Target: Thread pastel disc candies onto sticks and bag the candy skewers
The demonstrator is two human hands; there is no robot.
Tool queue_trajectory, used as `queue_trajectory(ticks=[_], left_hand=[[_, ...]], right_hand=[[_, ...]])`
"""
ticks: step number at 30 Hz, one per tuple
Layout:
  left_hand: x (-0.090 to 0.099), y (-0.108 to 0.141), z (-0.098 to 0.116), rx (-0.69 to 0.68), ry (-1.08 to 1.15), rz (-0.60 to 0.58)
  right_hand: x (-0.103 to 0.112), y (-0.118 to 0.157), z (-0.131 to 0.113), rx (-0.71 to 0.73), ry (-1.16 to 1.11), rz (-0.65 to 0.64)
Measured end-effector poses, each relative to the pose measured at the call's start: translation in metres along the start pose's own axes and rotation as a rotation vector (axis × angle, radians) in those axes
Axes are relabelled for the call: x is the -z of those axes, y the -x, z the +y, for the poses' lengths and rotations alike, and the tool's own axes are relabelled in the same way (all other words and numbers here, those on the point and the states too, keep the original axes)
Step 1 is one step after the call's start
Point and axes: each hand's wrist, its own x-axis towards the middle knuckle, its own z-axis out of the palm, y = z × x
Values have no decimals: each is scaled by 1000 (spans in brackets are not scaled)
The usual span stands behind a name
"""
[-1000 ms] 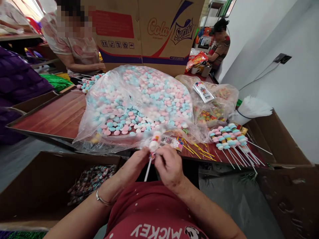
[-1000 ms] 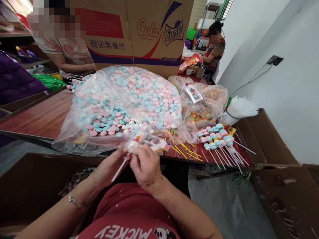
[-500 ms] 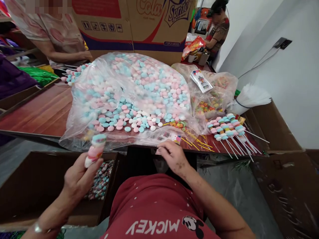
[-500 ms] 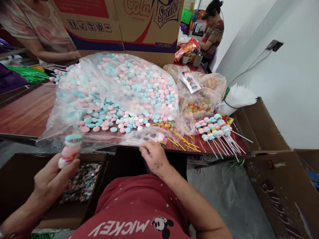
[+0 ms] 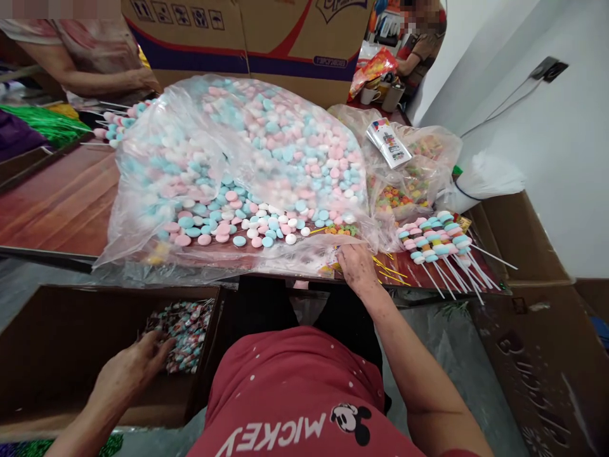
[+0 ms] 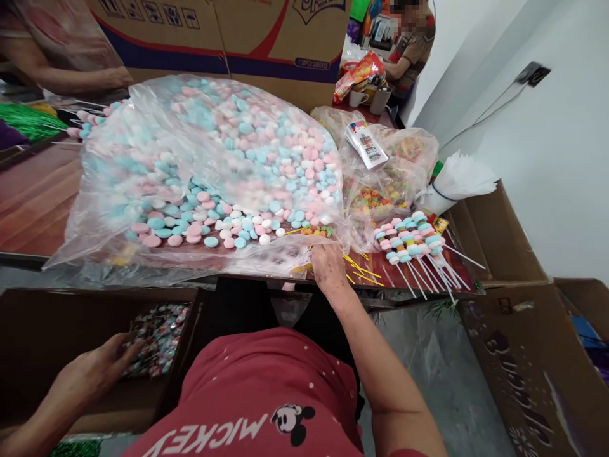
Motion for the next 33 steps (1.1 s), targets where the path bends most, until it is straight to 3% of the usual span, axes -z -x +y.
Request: queue_trajectory(ticks=[2,5,8,11,15,20,22,24,27,31,33], left_hand=[[-14,-26,11,-36,-62,21],[-32,-76,45,-47,0,-39],[-49,-133,84,-232,114,-40],[-74,-185,104,-441,-12,-25],[-116,-224,94,-385,-203,-137],[-146,-230,66,-286,-168,-224],[-147,-230,62,-293,-89,-165],[-139,-231,65,-280,8,-31],[-116,-236,86,-273,113,115],[-92,-238,124,-391,177,-95],[-90,-234,135,-335,221,-232]], right_hand=[[1,0,2,9,-8,-8],[2,1,5,27,-41,-13],[0,-1,7,34,-61,-25],[-1,-3,5,35,-60,-33],[10,0,-2,76,-24,25],[26,11,-6,112,46,210],[27,17,-3,81,-1,256],[29,24,2,69,-91,316],[37,36,3,145,-203,446],[56,54,-10,348,-249,515],[61,61,-19,390,-308,510]])
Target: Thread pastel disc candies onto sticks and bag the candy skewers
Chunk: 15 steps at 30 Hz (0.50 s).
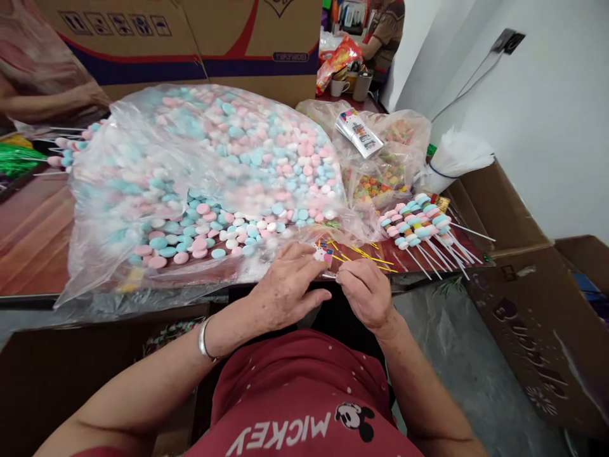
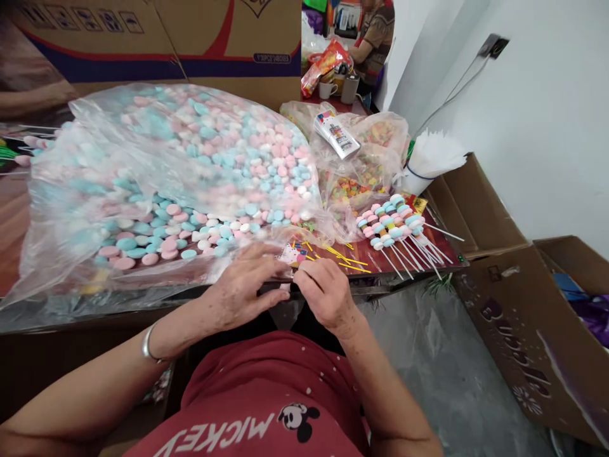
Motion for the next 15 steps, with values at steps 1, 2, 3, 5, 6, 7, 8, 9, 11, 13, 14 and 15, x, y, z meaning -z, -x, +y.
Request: queue_trajectory(ticks=[1,2,3,5,6,7,8,9,11,13,14,15], left_hand=[[-2,1,3,76,54,-49],[-4,3,4,167,124,-91],[-6,6,4,262,205,-127],[-9,9,2,425,374,-177],[-10,10,1,480,449,-190],[-11,10,1,518,509,-199],[-12,10,1,547,554,-208],[-14,9,2,570,590,-215],[-17,8,4,590,640,-217],[-21,9,7,572,644,-205],[-23,11,8,549,625,-196],[-25,13,9,520,590,-188]], right_hand=[[1,0,-4,-32,-44,12],[1,1,-8,-106,-96,31],[1,2,-10,-210,-156,56],[2,3,-12,-456,-287,71],[3,3,-12,-560,-347,45],[5,3,-12,-629,-395,-5],[7,2,-11,-663,-423,-68],[9,2,-11,-667,-431,-127],[12,1,-11,-624,-405,-183],[12,2,-12,-555,-352,-176],[11,3,-12,-519,-326,-170],[10,4,-13,-483,-300,-171]])
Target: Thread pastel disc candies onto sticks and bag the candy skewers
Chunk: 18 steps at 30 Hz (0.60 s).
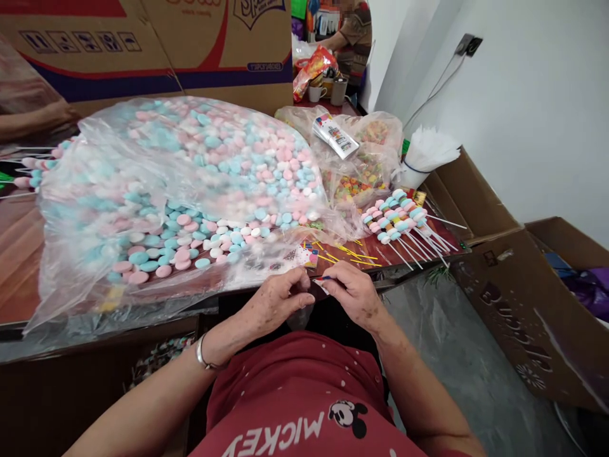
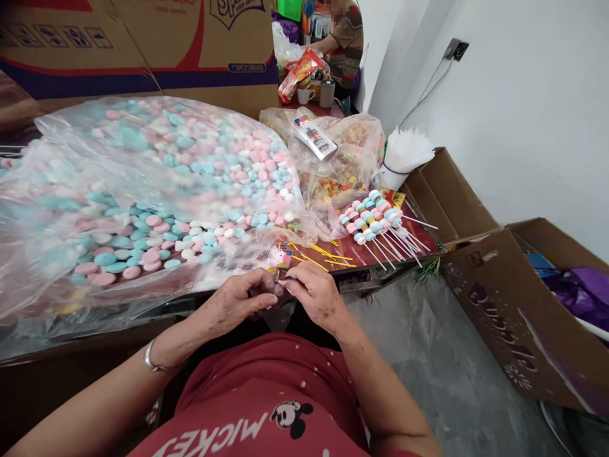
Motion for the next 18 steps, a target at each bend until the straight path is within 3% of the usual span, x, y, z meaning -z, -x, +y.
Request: queue_trajectory(ticks=[7,14,18], left_hand=[[-7,13,-19,-196,-281,124],[-10,16,-14,-82,-82,91],[-9,17,-19,-70,-42,134]], right_hand=[[-15,4,-1,154,216,35],[-22,3,-3,153,242,89],[-17,4,-3,143,178,74]])
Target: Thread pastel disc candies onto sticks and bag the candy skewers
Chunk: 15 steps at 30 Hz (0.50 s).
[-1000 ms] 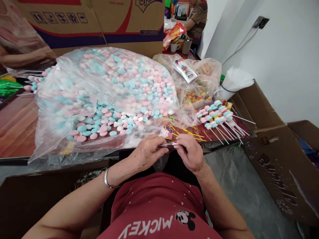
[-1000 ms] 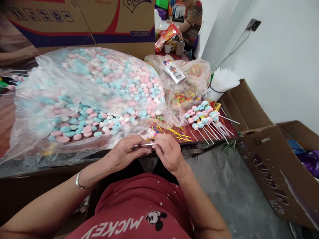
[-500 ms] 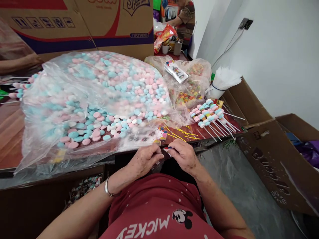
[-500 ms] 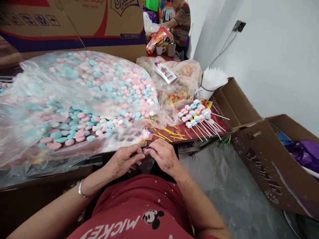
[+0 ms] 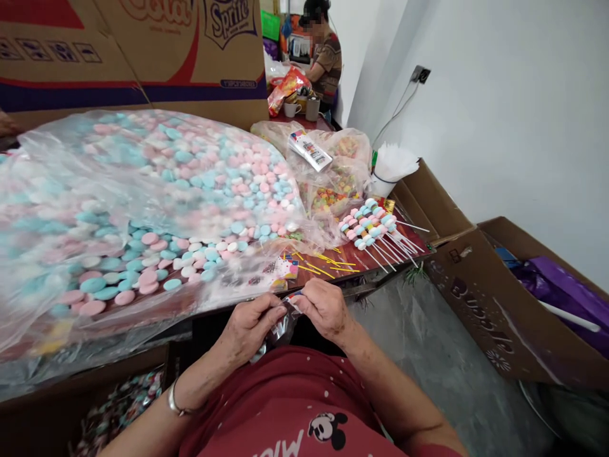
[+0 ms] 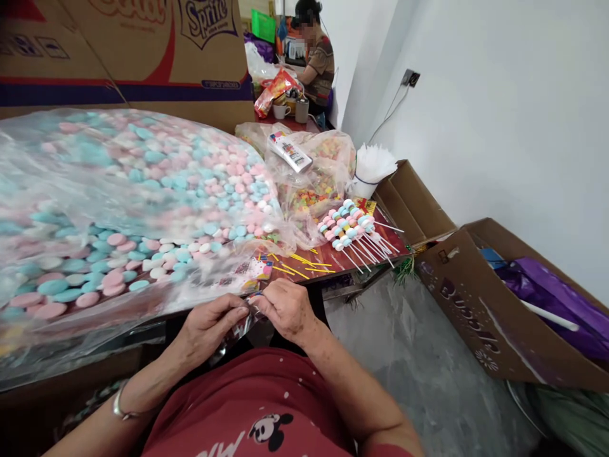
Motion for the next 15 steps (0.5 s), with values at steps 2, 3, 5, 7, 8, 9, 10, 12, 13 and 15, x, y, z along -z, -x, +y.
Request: queue_trajectory(ticks=[2,3,5,7,8,9,10,12,13,15], left_hand=[[0,0,-3,-13,6,12],[0,0,-4,-23,15,9],[-2,-1,-5,-35,39,-2],[-4,-2,-5,-20,67,-5],[-4,-2,-5,-7,81,-2],[-5,-2,-6,7,92,5],[-5,-2,-6,20,100,16],[-4,-1,-7,45,110,38],[-4,0,-7,58,115,47],[-1,1,-7,82,129,49]], right_hand=[[3,0,-1,-17,-50,-9],[4,0,-1,-23,-68,-18],[5,0,-4,-34,-85,-28],[6,1,-6,-39,-98,-17],[9,1,-6,-42,-101,-1],[13,0,-5,-49,-93,26],[20,0,-2,-64,-61,64],[42,0,13,-127,88,180],[57,0,25,-191,218,264],[89,1,54,-278,506,408]])
